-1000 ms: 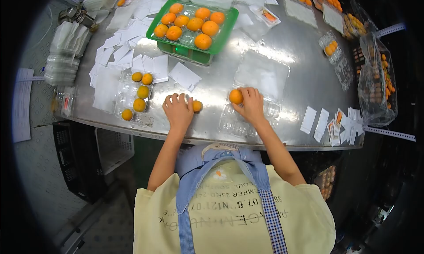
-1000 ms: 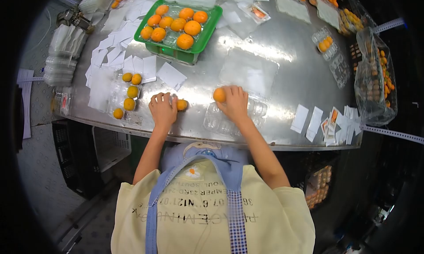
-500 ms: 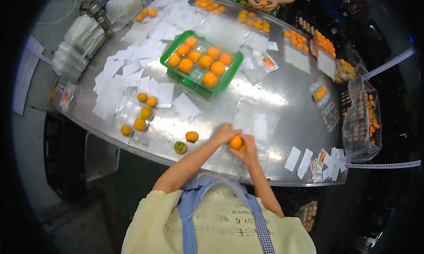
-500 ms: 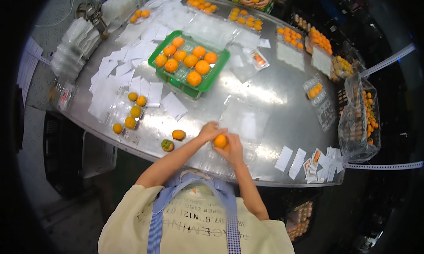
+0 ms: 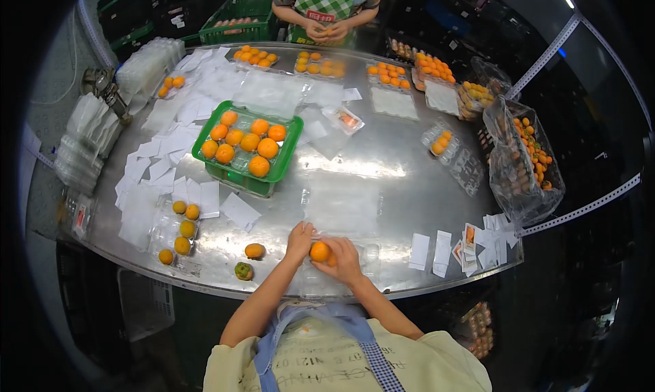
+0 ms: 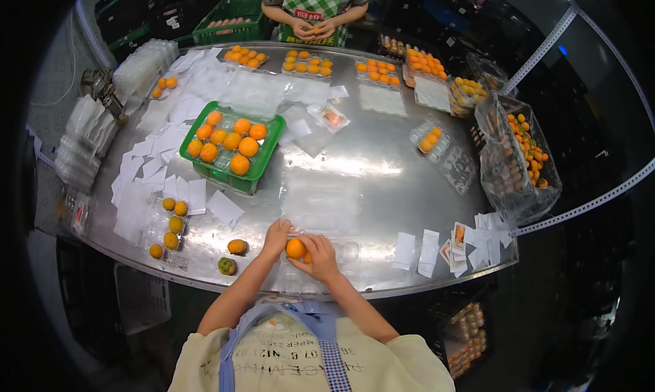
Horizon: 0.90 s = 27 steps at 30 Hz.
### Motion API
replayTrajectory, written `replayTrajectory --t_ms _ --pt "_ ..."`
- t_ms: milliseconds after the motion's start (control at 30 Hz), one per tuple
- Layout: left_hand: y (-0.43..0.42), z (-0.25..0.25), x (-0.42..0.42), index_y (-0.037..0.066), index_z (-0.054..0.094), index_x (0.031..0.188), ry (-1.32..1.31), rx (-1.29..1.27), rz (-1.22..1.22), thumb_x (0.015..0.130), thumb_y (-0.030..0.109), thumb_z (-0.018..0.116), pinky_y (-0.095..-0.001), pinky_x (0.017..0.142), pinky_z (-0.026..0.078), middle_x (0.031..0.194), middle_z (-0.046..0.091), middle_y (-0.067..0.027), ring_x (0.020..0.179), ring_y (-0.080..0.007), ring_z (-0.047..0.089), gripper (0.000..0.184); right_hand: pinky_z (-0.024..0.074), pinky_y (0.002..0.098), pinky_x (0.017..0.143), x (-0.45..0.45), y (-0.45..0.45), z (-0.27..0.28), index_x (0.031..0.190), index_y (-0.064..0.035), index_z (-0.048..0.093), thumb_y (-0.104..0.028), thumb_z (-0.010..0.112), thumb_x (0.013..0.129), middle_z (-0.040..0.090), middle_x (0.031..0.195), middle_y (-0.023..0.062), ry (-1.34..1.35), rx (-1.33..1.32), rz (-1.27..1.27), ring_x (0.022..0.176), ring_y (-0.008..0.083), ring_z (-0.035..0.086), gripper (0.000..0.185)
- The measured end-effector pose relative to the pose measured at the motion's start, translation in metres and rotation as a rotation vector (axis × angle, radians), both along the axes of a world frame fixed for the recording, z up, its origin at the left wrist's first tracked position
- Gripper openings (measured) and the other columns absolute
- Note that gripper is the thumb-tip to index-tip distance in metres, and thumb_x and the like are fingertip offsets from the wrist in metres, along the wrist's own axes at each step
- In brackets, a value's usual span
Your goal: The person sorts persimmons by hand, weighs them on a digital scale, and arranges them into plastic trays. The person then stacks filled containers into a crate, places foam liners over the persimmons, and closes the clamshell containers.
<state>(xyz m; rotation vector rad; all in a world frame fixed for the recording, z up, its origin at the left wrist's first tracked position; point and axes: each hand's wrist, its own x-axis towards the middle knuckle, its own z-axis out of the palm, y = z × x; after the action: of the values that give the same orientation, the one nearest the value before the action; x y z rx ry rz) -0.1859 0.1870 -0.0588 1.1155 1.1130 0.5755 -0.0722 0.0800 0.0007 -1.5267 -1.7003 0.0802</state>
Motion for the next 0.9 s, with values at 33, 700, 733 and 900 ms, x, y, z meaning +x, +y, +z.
replayTrajectory --t_ms 33,700,733,900 --pt "-0.001 0.006 -0.001 0.0 0.055 0.094 -0.023 -0.024 0.043 0.095 0.024 0.049 -0.0291 0.073 0.047 0.089 0.061 -0.0083 0.08 -0.0156 0.057 0.025 0.0479 0.0359 0.076 0.002 -0.001 0.0 0.11 -0.0049 0.055 -0.022 0.084 0.061 0.059 0.099 0.0122 0.048 0.019 0.029 0.089 0.0285 0.057 0.059" --pt "-0.067 0.135 -0.242 -0.004 0.051 0.11 -0.2 0.127 0.946 0.096 0.026 0.045 -0.0332 0.06 0.056 0.101 0.066 -0.0192 0.073 -0.0249 0.067 0.034 0.047 0.0276 0.081 -0.028 0.048 -0.066 0.122 0.001 0.05 -0.013 0.072 0.079 0.057 0.109 0.0098 0.903 -0.441 0.095 0.094 0.0151 0.057 0.051" --pt "-0.071 0.134 -0.253 -0.004 0.051 0.111 -0.199 0.127 0.98 0.095 0.026 0.045 -0.0331 0.06 0.056 0.101 0.066 -0.019 0.074 -0.0247 0.066 0.034 0.0472 0.0278 0.081 -0.035 0.052 -0.067 0.121 0.0005 0.05 -0.014 0.073 0.077 0.057 0.109 0.0102 0.863 -0.444 0.094 0.093 0.0158 0.057 0.051" --pt "-0.08 0.128 -0.327 -0.004 0.054 0.107 -0.284 0.154 1.134 0.093 0.022 0.048 -0.0358 0.061 0.055 0.101 0.066 -0.0175 0.077 -0.0242 0.066 0.03 0.0482 0.0317 0.082 -0.066 0.08 -0.06 0.121 -0.0042 0.053 -0.02 0.076 0.071 0.057 0.109 0.0111 0.437 -0.442 0.011 0.091 0.022 0.059 0.057"
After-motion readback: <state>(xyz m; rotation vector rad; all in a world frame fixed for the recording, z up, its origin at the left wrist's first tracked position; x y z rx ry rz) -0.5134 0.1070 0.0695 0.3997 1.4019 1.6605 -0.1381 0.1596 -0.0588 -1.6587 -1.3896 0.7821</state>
